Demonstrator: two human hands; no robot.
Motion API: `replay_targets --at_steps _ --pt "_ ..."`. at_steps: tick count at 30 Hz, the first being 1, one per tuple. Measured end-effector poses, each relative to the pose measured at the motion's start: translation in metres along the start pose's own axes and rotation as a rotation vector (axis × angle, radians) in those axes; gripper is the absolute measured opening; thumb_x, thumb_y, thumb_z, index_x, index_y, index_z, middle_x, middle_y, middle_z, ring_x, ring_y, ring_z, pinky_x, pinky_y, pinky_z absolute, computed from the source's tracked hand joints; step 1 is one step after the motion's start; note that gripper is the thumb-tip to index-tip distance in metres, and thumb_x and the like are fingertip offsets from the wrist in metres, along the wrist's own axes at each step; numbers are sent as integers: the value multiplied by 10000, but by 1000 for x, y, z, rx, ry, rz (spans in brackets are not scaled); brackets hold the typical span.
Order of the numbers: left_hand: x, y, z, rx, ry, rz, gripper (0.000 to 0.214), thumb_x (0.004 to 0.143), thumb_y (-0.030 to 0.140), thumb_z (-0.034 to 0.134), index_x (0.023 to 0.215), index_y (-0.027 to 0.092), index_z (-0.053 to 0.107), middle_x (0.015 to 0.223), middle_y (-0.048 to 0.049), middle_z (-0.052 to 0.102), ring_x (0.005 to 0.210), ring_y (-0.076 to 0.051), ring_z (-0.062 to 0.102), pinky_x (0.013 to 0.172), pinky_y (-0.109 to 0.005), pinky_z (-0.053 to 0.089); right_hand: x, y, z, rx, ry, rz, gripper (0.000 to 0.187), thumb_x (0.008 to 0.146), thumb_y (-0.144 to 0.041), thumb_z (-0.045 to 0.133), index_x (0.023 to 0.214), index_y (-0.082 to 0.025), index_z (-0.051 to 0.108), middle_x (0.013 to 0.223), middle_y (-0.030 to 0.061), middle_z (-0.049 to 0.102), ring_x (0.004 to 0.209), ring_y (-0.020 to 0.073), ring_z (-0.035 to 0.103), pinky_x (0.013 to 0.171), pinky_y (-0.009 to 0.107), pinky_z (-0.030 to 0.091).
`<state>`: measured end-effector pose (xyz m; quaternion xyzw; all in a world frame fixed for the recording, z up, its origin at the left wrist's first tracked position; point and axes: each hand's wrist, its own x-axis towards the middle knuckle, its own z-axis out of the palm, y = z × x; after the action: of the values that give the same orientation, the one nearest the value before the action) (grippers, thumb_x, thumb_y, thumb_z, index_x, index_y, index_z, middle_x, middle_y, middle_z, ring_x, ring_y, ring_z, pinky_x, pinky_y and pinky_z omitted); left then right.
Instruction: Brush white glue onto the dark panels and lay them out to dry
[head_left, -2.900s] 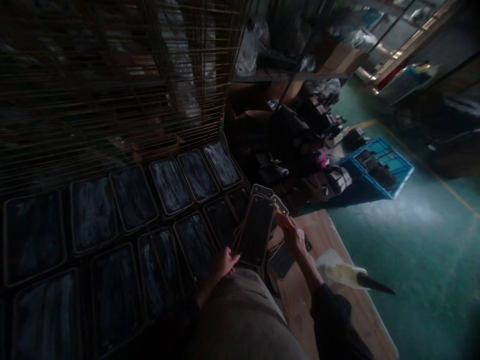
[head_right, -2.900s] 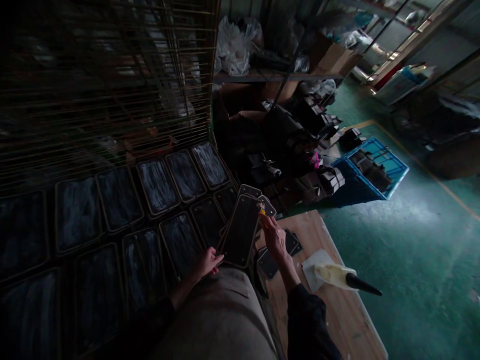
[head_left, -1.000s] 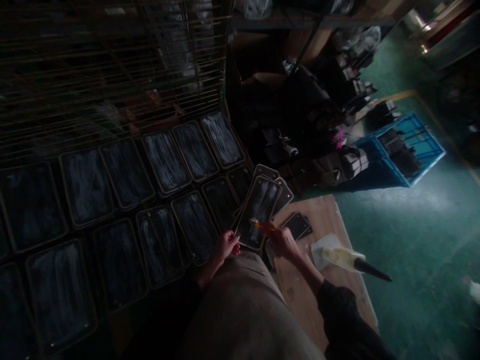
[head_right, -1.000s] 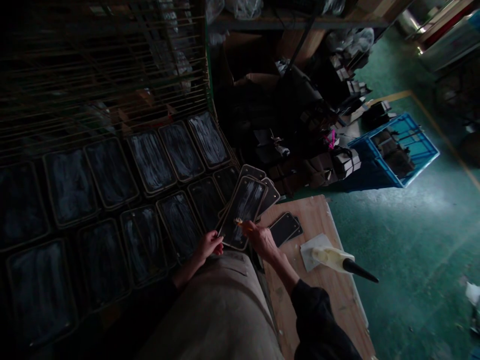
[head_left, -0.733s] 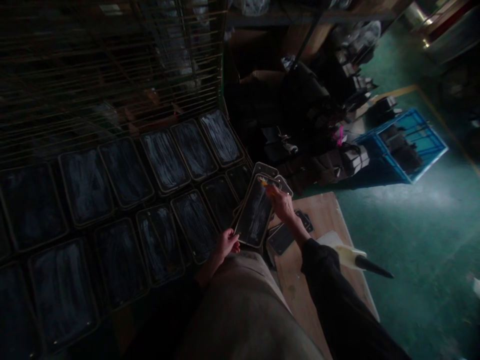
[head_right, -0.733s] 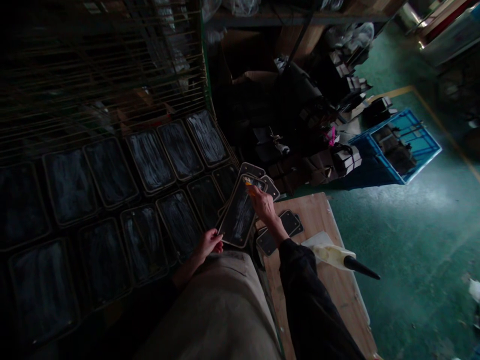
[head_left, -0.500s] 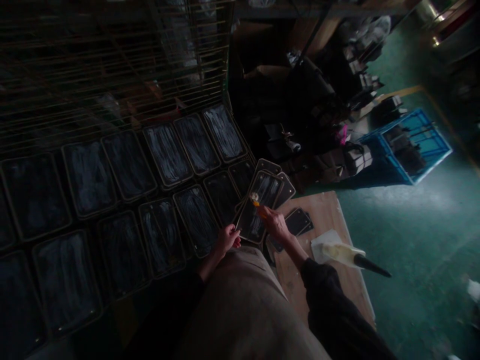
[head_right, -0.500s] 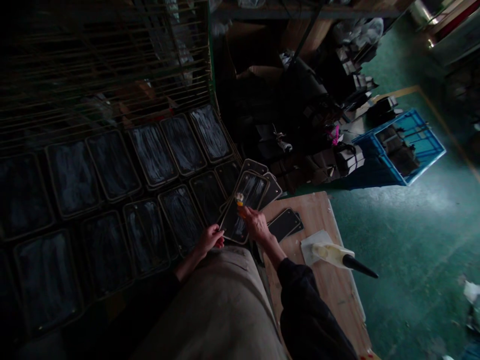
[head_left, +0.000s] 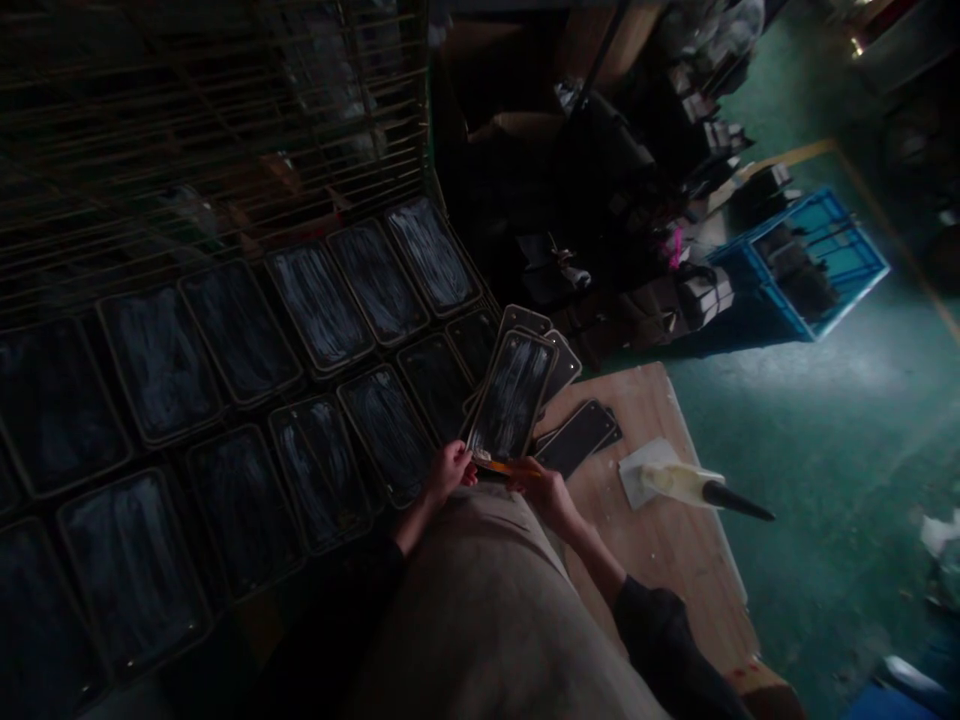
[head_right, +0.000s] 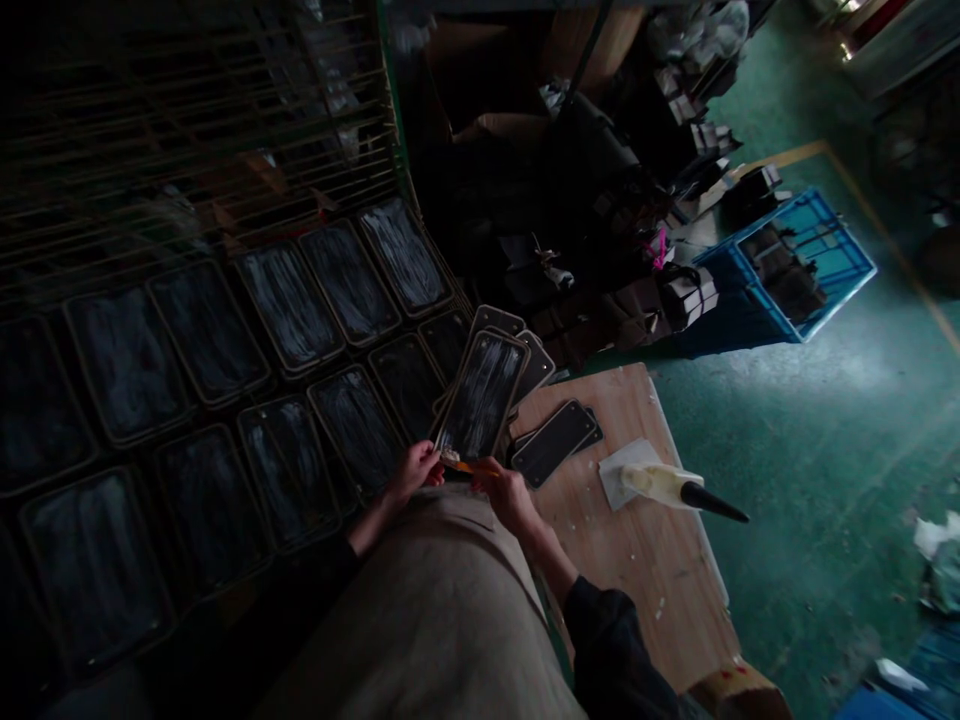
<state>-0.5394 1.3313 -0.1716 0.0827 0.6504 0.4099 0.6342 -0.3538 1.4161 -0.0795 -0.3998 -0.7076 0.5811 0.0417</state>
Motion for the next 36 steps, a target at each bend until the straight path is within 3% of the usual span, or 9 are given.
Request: replay_targets --at_steps 6,8,12,14,17,19,25,31,36 --pt "1 2 2 51 23 -29 230 832 338 587 731 185 448 491 47 576 365 -94 569 357 -159 422 14 0 -28 19 264 17 338 968 -472 411 1088 -209 587 781 30 699 716 184 696 685 302 573" --pt "2 2 2 49 21 -21 214 836 323 581 736 183 453 485 50 570 361 -92 564 357 -158 420 15 -4 -27 32 246 7 332 971 -465 414 1087 -208 588 780 25 704 708 176 699 675 290 575" --pt "0 5 1 41 15 -24 213 837 311 579 732 188 440 482 48 573 362 -94 564 350 -155 411 25 -7 -22 77 34 16 336 960 -487 432 1022 -206 606 700 16 693 628 175 693 591 270 569" --pt "-1 6 2 60 23 -23 218 828 308 593 724 188 443 485 48 575 359 -88 559 350 -149 407 39 -7 -27 87 80 11 342 951 -502 440 1013 -208 603 706 22 697 637 185 697 599 281 574" --pt "-3 8 3 78 26 -12 229 818 314 607 714 188 447 496 45 581 365 -86 563 350 -143 405 63 -13 -38 98 316 -22 359 938 -519 451 1038 -203 589 750 38 710 684 199 703 646 301 581" --pt "-4 8 4 63 41 -11 238 812 327 613 717 191 443 488 49 574 360 -91 560 343 -146 400 73 -19 -41 126 393 -22 369 934 -531 450 1041 -203 581 738 40 708 665 200 700 624 301 581" --pt "-3 9 6 64 35 -23 253 801 340 613 698 194 433 491 45 576 357 -94 559 347 -150 393 83 -19 -31 220 259 18 396 922 -566 449 1008 -203 582 693 29 689 615 201 689 549 296 573" --pt "-3 9 8 93 43 -10 171 824 295 555 736 192 451 516 41 584 378 -102 576 355 -166 416 128 -10 -57 215 539 -42 382 929 -529 436 1047 -193 574 720 45 696 659 201 691 615 314 582" --pt "-3 5 10 22 65 -26 236 807 373 601 769 192 454 533 36 597 413 -118 606 383 -182 449 145 -9 -84 5 660 -142 375 961 -457 373 1112 -189 588 807 57 711 726 187 689 684 303 560"
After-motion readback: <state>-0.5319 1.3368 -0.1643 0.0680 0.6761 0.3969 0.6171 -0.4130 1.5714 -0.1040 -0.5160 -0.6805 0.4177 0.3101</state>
